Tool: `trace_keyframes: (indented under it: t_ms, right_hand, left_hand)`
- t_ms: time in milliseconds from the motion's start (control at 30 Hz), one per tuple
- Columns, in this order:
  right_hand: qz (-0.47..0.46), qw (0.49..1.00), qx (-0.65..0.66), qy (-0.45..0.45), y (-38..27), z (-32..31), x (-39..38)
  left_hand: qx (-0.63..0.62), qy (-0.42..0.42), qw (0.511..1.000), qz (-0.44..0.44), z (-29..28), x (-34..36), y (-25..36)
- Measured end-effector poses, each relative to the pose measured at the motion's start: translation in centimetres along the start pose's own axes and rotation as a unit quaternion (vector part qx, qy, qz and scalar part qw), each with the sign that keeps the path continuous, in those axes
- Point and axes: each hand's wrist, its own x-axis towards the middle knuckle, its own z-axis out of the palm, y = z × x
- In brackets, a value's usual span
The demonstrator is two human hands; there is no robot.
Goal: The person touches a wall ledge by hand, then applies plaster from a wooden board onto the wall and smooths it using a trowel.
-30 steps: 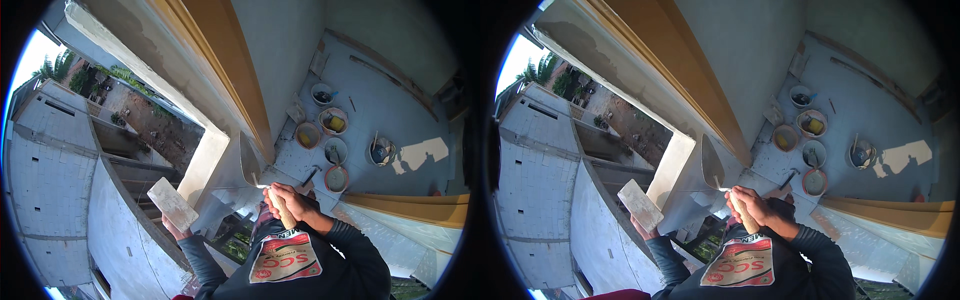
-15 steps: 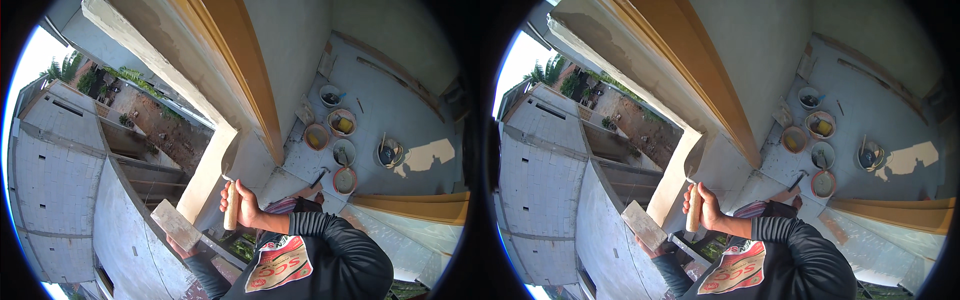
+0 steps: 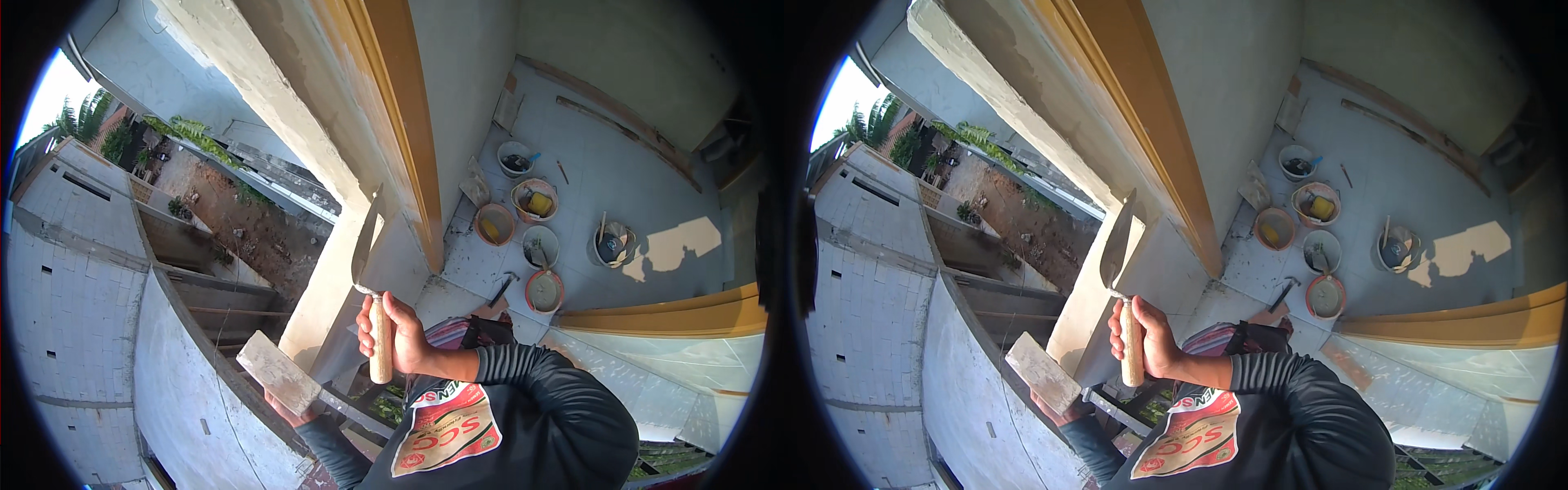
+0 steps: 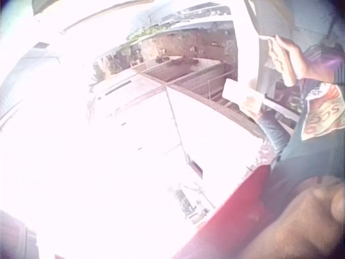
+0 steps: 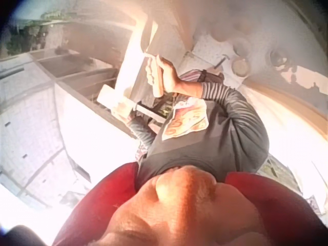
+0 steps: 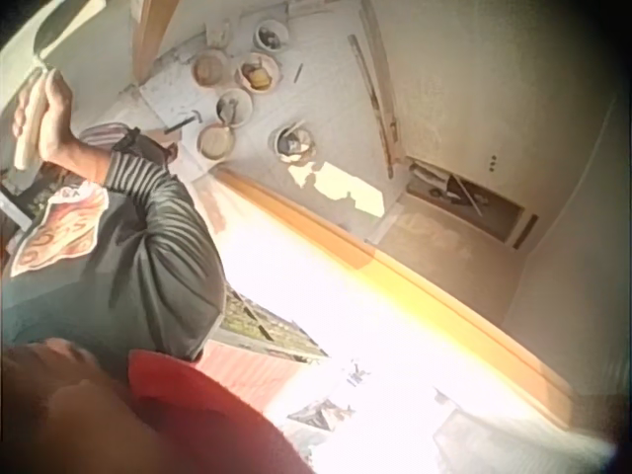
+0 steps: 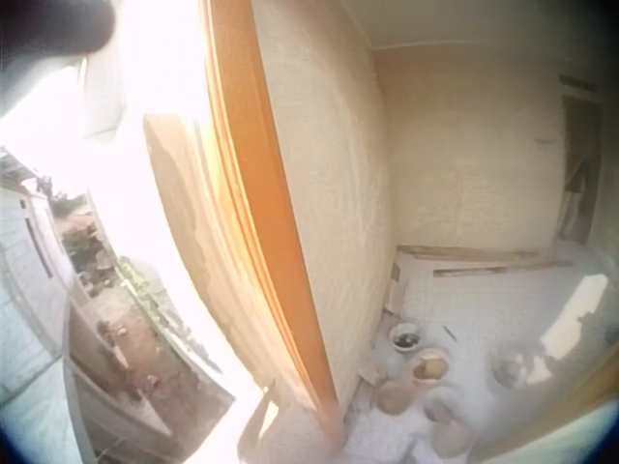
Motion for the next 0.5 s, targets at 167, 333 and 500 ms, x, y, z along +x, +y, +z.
trace_keyframes:
  t_ms: [167,333,500]
  right_hand:
    - [0.030,0.993,0.013,0.113,1.8,-4.8,0.7]
    - [-0.005,0.994,-0.009,0.109,2.9,-5.2,2.6]
    - [-0.023,0.997,0.026,0.069,2.6,-1.7,4.3]
  left_hand:
    - [-0.046,0.023,0.999,-0.014,2.6,0.1,0.6]
    - [-0.093,0.105,0.990,-0.022,6.3,0.0,1.5]
    - [-0.056,0.082,0.995,-0.026,7.0,0.2,1.7]
